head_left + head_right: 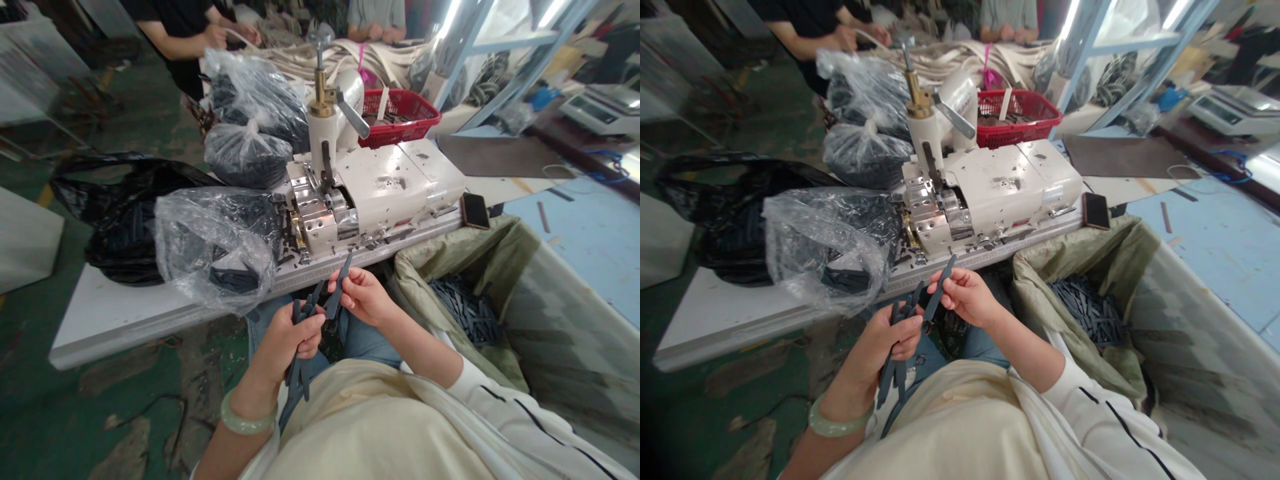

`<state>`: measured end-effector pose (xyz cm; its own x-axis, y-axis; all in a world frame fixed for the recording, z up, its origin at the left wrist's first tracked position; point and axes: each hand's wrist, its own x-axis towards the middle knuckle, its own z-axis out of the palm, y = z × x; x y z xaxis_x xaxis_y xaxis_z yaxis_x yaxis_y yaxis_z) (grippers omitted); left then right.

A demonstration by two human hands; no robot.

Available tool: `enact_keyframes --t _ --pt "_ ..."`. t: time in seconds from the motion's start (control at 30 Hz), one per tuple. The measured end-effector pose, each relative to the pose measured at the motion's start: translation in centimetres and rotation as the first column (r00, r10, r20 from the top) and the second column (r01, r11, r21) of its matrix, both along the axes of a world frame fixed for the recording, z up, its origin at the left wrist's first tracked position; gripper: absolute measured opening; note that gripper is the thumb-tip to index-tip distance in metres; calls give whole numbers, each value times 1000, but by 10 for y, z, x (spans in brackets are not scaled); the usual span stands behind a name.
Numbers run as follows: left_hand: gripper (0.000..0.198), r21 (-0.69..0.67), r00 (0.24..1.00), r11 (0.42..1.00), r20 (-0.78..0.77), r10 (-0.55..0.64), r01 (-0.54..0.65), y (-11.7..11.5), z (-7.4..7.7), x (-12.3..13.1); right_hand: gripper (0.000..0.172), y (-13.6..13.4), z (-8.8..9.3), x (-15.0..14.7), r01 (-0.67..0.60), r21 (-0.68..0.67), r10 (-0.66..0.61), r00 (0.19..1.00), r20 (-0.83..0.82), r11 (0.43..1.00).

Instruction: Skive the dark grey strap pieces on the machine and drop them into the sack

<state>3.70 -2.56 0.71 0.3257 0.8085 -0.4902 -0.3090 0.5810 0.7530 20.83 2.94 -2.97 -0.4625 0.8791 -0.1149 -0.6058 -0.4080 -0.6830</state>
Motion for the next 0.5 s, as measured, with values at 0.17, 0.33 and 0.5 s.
enact_keyframes --t 0.17,0.33,0.5 --pt "28 4 1000 1000 -8 -9 9 0 -1 0 30 0 -1 -1 -4 -11 5 999 35 1000" --pt "30 10 998 1000 -52 18 -18 0 -1 0 31 0 -1 -3 28 -1 -28 996 87 1000" --pt "33 0 998 1000 -68 15 -15 0 1 1 34 1 -2 -7 84 -45 -73 978 198 995"
